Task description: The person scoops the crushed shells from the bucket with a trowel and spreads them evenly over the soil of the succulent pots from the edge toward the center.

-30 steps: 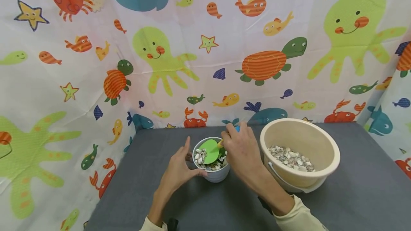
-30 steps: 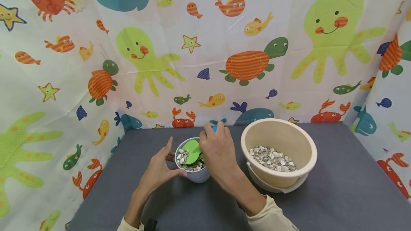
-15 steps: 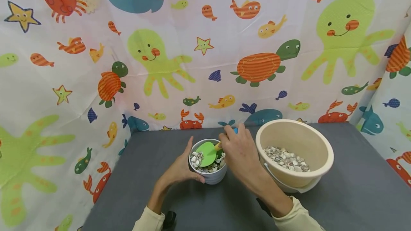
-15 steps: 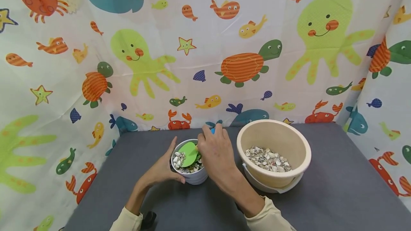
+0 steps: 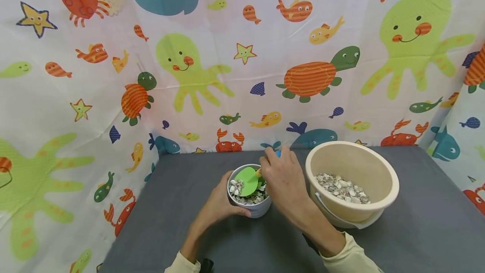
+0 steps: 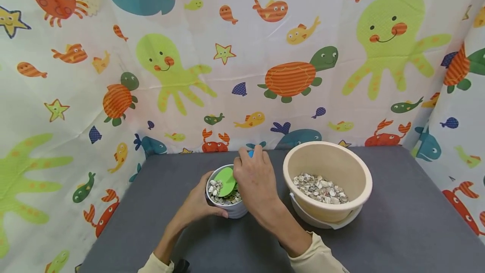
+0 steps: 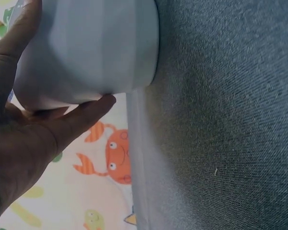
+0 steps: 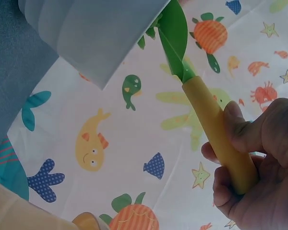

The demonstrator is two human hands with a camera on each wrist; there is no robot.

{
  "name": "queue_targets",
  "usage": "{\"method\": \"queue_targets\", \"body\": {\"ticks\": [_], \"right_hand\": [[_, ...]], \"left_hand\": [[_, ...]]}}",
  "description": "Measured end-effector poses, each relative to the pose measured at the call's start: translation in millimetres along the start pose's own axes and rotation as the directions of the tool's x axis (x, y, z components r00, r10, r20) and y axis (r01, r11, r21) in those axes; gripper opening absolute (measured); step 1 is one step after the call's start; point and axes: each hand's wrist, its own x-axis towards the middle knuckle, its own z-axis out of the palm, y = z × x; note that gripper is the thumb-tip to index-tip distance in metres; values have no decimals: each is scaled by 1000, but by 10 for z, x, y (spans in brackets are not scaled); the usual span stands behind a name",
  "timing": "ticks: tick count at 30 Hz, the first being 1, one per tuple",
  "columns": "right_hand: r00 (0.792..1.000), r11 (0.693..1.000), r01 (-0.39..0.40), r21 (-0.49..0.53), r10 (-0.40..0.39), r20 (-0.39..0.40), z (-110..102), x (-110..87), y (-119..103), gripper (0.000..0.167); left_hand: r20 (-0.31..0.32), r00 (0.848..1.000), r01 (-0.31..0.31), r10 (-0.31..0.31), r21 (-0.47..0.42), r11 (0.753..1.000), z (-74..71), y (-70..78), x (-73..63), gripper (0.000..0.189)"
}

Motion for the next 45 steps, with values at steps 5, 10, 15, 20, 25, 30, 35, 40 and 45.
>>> {"method": "queue_targets", "body": {"ticks": [5,10,15,20,25,30,35,40,45], "right_hand": [[1000,1000,7,1,-7,19,-19,10,-14,17],[999,1000,8,-17,-8,33,-33,17,-10,20],[1000,1000,19,-14,-19,14,-29,20,-5,16],[1000,999,29,-23,-30,-4,-24,12,-16,12],[999,999,38,-38,-38,-22,-32,-2,-19,12],[998,998,35,-51,-37,-41,-54,-15,-25,11],[999,998,19,-56,-21,-39,-63,-32,-35,14],[999,999,7,-51,-9,-43,-70,-29,-36,13],[998,999,2,-46,-5,-56,-97,-12,-17,13]], "left_hand": [[-56,998,-12,14,32,999,77,53,-58,131],[-95,995,-16,24,78,997,149,89,-82,132],[-130,991,-2,17,114,993,184,112,-113,131],[-152,988,28,-11,108,994,218,152,-150,130],[-184,983,27,-10,88,996,271,203,-196,125],[-230,973,43,-14,121,992,333,249,-235,120],[-290,957,72,-22,161,984,397,283,-300,120],[-343,938,105,-39,174,979,444,325,-347,117],[-367,928,142,-67,182,973,461,379,-367,112]]}}
